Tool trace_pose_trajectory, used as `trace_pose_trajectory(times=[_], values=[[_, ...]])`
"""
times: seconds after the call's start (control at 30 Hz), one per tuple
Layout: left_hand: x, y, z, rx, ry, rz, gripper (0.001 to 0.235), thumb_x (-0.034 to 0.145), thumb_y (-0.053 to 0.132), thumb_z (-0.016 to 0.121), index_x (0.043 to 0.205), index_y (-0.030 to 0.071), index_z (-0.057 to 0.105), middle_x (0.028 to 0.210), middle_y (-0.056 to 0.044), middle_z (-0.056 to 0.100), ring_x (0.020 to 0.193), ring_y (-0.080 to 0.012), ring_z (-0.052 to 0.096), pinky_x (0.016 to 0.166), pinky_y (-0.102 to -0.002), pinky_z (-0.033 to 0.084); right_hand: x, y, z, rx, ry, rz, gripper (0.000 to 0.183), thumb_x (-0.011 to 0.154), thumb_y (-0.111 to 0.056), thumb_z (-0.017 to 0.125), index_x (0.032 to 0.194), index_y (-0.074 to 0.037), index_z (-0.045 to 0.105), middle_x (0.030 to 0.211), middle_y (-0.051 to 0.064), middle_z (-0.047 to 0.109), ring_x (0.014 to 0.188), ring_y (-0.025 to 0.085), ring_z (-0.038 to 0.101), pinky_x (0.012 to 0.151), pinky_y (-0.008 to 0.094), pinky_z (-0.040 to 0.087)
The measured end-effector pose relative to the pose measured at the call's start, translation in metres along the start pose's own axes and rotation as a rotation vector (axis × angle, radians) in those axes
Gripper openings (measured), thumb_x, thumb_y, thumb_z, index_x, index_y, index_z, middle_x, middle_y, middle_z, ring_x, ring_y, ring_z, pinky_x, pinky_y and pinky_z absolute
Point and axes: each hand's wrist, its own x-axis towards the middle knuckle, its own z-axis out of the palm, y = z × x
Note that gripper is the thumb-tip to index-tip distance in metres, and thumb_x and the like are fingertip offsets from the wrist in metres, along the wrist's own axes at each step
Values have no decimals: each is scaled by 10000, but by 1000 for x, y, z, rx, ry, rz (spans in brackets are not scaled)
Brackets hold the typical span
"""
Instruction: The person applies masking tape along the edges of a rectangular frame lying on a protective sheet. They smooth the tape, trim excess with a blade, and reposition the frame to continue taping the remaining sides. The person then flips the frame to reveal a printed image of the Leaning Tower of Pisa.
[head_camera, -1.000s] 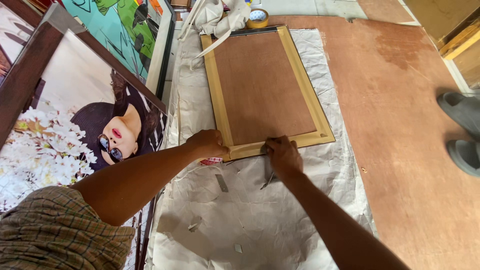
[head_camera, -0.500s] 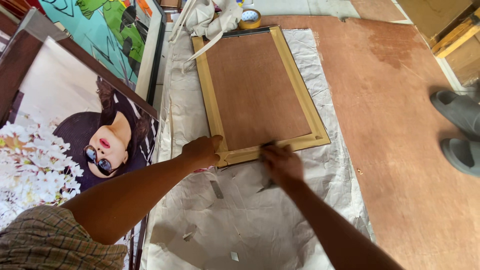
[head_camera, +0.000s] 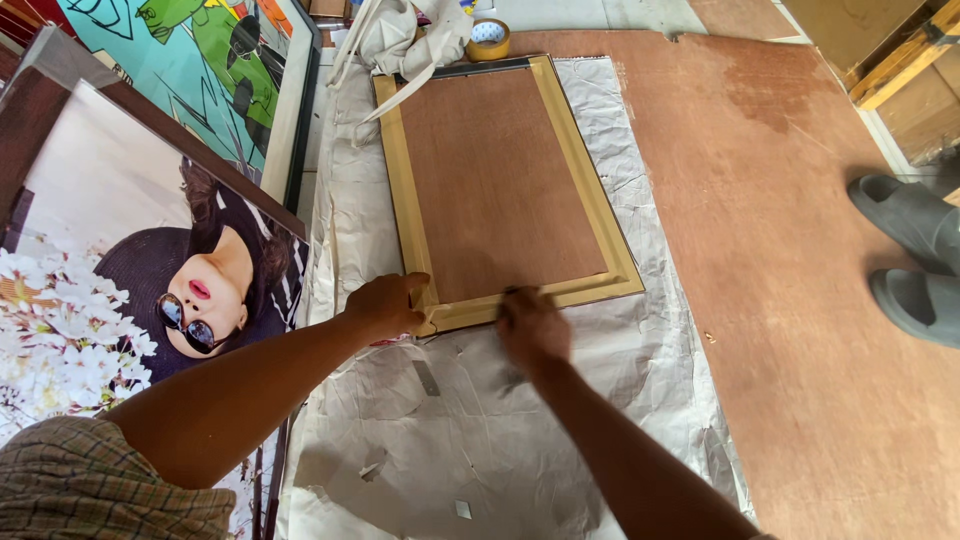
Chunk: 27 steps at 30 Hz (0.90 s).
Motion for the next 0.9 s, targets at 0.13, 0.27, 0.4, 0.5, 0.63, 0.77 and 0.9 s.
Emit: trace_pose_trajectory(times=[0.13, 0.27, 0.4, 0.5, 0.63, 0.77, 0.9], values=[[4, -6, 2, 29, -2, 26, 775, 978, 293, 780, 1708, 244, 524, 1384, -269, 737, 1298, -456, 752, 1082, -550, 625, -9, -79, -11, -11, -224, -87, 366, 961, -306, 718, 1326, -300, 690, 1343, 2, 699, 1148, 328, 701, 830, 499, 695], [8, -5, 3, 111, 25, 58, 779, 974, 258, 792, 1704, 206, 527, 1362, -285, 752, 1279, -467, 759, 1078, -570, 629, -11, -82, -20, -21, -215, -256, 460, 1043, -279, 628, 1500, -332, 632, 1415, -24, 634, 1139, 338, 692, 810, 500, 713], [-1, 7, -2, 236, -15, 105, 787, 1001, 241, 768, 1730, 194, 477, 1316, -298, 762, 1273, -481, 756, 1067, -580, 628, -13, -18, -38, -66, -113, -94, 353, 1020, -367, 659, 1367, -399, 723, 1357, -84, 718, 1131, 328, 743, 817, 545, 712], [-1, 5, -4, 212, 9, 75, 798, 987, 245, 777, 1730, 219, 485, 1315, -299, 767, 1281, -488, 755, 1069, -594, 625, -12, 54, -53, -147, 78, -3, 321, 979, -347, 698, 1288, -422, 736, 1317, -105, 735, 1110, 330, 779, 860, 551, 717], [0, 2, -3, 209, 5, 90, 806, 993, 233, 765, 1740, 209, 465, 1318, -304, 764, 1276, -498, 753, 1066, -600, 625, -8, 112, -85, -229, 92, 117, 300, 1027, -424, 622, 1308, -442, 727, 1284, -129, 715, 1078, 326, 772, 865, 543, 720], [0, 0, 2, 177, 12, 62, 805, 989, 262, 773, 1739, 258, 479, 1332, -275, 764, 1284, -472, 755, 1078, -577, 622, -12, 127, -81, -257, 12, 214, 441, 1033, -341, 555, 1447, -394, 697, 1441, -127, 650, 1129, 329, 736, 913, 560, 716], [3, -1, -2, 232, -17, 113, 824, 1001, 270, 756, 1756, 221, 429, 1292, -273, 766, 1257, -459, 765, 1062, -566, 635, -14, 106, -58, -101, 25, 293, 474, 1026, -316, 558, 1485, -366, 664, 1503, -96, 621, 1202, 375, 730, 1005, 590, 689]])
